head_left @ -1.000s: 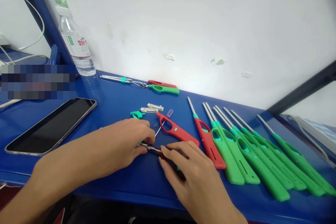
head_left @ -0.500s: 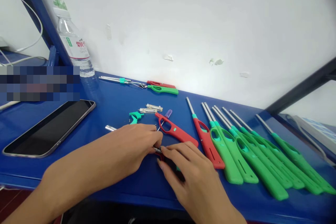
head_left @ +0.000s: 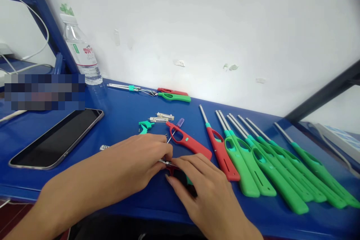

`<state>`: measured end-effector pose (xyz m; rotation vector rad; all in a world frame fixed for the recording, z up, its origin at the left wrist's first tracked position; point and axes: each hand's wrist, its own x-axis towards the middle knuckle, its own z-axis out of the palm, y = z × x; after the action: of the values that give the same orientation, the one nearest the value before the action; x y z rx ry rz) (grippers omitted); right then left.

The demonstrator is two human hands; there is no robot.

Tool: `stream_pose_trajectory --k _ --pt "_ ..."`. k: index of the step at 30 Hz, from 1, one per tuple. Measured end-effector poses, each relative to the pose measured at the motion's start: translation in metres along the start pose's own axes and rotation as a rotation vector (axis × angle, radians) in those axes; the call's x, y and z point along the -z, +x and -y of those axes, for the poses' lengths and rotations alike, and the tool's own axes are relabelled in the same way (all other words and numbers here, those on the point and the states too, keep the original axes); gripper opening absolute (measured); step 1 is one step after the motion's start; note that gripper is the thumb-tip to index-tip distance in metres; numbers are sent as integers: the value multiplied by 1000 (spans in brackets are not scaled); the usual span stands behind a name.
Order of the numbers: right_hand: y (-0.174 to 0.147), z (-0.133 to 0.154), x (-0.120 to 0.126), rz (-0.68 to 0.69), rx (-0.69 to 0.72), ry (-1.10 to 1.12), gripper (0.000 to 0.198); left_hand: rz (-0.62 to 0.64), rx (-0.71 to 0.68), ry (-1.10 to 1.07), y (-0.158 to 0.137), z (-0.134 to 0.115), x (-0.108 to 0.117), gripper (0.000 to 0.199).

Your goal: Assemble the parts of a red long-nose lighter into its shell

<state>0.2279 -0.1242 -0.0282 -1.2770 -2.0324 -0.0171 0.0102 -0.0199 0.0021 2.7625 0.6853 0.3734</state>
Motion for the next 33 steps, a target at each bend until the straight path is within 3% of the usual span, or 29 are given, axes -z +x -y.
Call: stream_pose_trajectory --k 7,11,15,17,24,33 --pt "2 -2 3 2 38 -22 34 -44 -21 83 -8 -12 -9 32" --pt "-1 -3 4 2 70 -71 40 -168 -57 162 -24 -21 -22 46" --pt "-4 -5 3 35 58 -66 74 -230 -90 152 -30 -25 -29 47" --pt "-5 -5 2 35 54 -59 81 -246 -84 135 -30 -24 -30 41" --pt "-5 -6 0 26 50 -1 55 -265 -33 65 -29 -21 -39 34" --pt "-6 -3 1 33 1 51 50 -233 17 -3 -28 -25 -37 36"
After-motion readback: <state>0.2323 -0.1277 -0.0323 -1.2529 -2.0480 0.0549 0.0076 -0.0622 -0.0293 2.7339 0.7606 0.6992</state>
